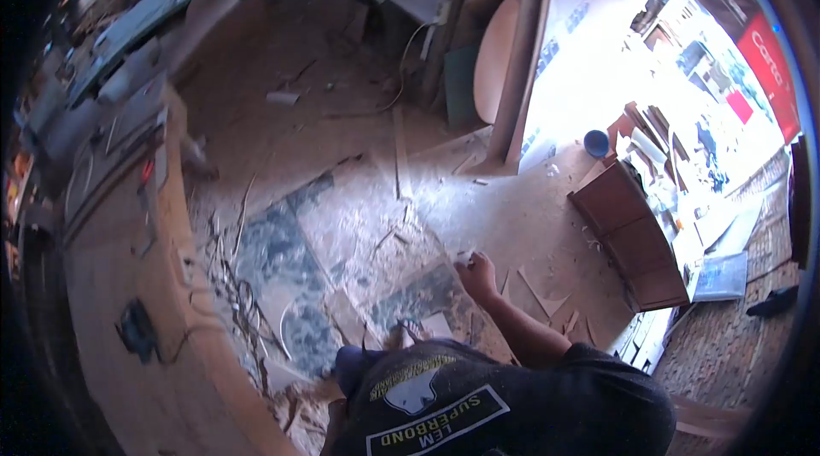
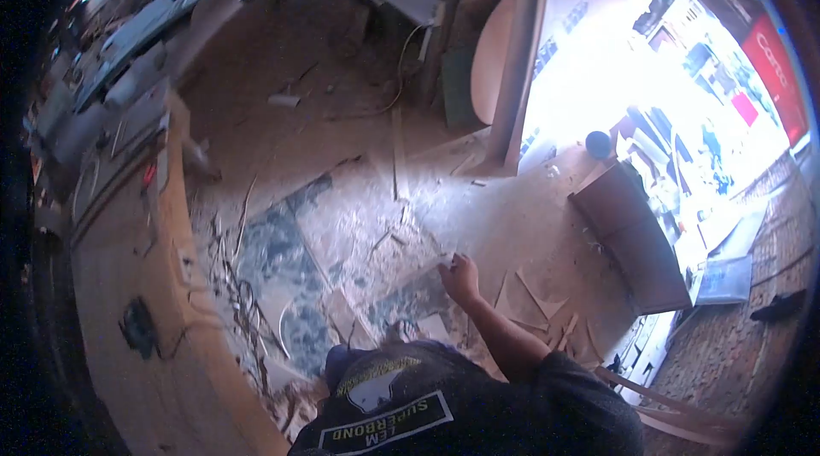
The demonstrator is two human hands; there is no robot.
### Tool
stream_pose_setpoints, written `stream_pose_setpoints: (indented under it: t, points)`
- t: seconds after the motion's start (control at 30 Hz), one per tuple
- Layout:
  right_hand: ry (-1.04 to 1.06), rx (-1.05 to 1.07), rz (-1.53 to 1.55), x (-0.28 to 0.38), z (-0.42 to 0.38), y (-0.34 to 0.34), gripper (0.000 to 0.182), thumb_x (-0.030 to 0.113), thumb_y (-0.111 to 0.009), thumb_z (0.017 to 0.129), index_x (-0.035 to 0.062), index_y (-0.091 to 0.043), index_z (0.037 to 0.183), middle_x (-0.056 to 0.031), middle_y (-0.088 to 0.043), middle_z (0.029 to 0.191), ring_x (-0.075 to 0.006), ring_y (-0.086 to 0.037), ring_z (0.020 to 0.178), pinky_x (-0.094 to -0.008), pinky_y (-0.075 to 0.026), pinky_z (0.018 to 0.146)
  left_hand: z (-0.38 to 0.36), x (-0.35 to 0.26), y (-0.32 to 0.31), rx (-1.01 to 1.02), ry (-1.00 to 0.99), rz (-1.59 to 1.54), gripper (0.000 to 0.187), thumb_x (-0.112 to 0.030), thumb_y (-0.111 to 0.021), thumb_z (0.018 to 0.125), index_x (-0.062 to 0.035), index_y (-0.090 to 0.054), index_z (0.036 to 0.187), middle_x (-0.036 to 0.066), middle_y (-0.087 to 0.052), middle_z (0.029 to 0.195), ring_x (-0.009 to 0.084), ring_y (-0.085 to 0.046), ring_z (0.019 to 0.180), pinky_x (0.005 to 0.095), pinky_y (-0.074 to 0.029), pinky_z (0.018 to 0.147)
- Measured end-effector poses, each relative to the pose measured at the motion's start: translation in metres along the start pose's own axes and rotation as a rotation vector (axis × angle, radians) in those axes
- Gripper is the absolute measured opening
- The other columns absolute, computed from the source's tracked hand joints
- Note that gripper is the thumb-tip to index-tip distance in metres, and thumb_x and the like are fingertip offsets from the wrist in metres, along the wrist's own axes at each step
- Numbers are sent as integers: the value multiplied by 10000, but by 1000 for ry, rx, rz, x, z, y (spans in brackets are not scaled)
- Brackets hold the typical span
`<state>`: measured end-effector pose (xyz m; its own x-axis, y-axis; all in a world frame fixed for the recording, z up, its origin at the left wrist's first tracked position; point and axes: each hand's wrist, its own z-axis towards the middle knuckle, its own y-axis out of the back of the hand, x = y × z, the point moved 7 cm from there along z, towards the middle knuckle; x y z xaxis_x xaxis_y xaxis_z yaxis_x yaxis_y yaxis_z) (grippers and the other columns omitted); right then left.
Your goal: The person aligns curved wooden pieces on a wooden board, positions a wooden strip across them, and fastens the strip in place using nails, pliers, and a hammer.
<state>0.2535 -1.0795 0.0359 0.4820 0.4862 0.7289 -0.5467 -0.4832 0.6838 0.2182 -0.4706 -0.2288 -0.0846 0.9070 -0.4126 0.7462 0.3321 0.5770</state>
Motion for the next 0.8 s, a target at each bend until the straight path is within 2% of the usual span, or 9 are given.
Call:
stream_pose_setpoints:
  t: [0.23,0.33,0.4,0.47,0.57,0.67,0.73,0.77,0.8]
  points:
    - [-233,-211,92,-72,82,34,269,196,-774,825,-1,-725,1002,-168,-710,908,-271,-708,816,-386,-540,742,154,-189,133,-90,-67,-456,288,-339,-748,838,-125,-773,1029,136,-739,864,248,-716,809,392,-554,758]
    - [-315,-242,78,-72,125,45,261,179,-776,825,-10,-721,996,-155,-718,895,-252,-709,808,-379,-542,738,251,-208,167,-124,-79,-167,286,-368,-747,830,-149,-783,1010,112,-747,880,247,-716,801,374,-554,763]
    - [-324,-285,86,-65,159,53,254,157,-779,820,-15,-719,996,-148,-720,875,-245,-706,784,-371,-541,726,287,-250,191,-106,-324,-7,311,-427,-726,824,-157,-787,964,109,-751,898,270,-722,842,384,-556,763]
    - [-342,-335,78,-71,198,62,250,145,-789,813,-15,-720,991,-133,-726,855,-225,-701,767,-357,-541,717,331,-267,205,50,-44,106,281,-424,-678,868,-178,-783,954,106,-755,937,279,-726,867,398,-559,765]
    - [-422,-445,137,-98,254,66,243,132,-798,818,-16,-724,996,-97,-734,838,-190,-694,756,-328,-540,712,378,-336,231,296,-288,558,279,-421,-640,898,-183,-777,950,107,-757,968,294,-732,897,433,-562,791]
    - [-501,-471,235,-109,319,75,226,111,-790,845,-20,-739,1021,-39,-733,846,-123,-668,769,-280,-530,717,418,-430,268,381,-821,1130,283,-410,-613,928,-176,-771,940,114,-756,990,315,-731,894,458,-562,801]
    - [-500,-489,227,-76,373,99,220,94,-787,848,-21,-745,1031,-31,-730,847,-109,-657,770,-267,-524,719,484,-484,320,238,-360,709,269,-365,-607,934,-145,-763,931,125,-750,1000,346,-720,889,473,-565,795]
    - [-482,-524,273,-71,404,106,237,135,-798,838,-24,-753,1009,-43,-734,840,-104,-641,763,-273,-517,715,524,-512,337,145,-364,614,259,-344,-600,935,-139,-759,940,129,-747,1019,351,-717,885,476,-568,795]
    - [-463,-506,220,-56,439,118,250,159,-795,839,-27,-753,1000,-47,-729,827,-108,-634,756,-281,-514,711,544,-554,351,32,-609,793,267,-363,-629,911,-131,-759,933,132,-747,1023,355,-716,882,470,-566,798]
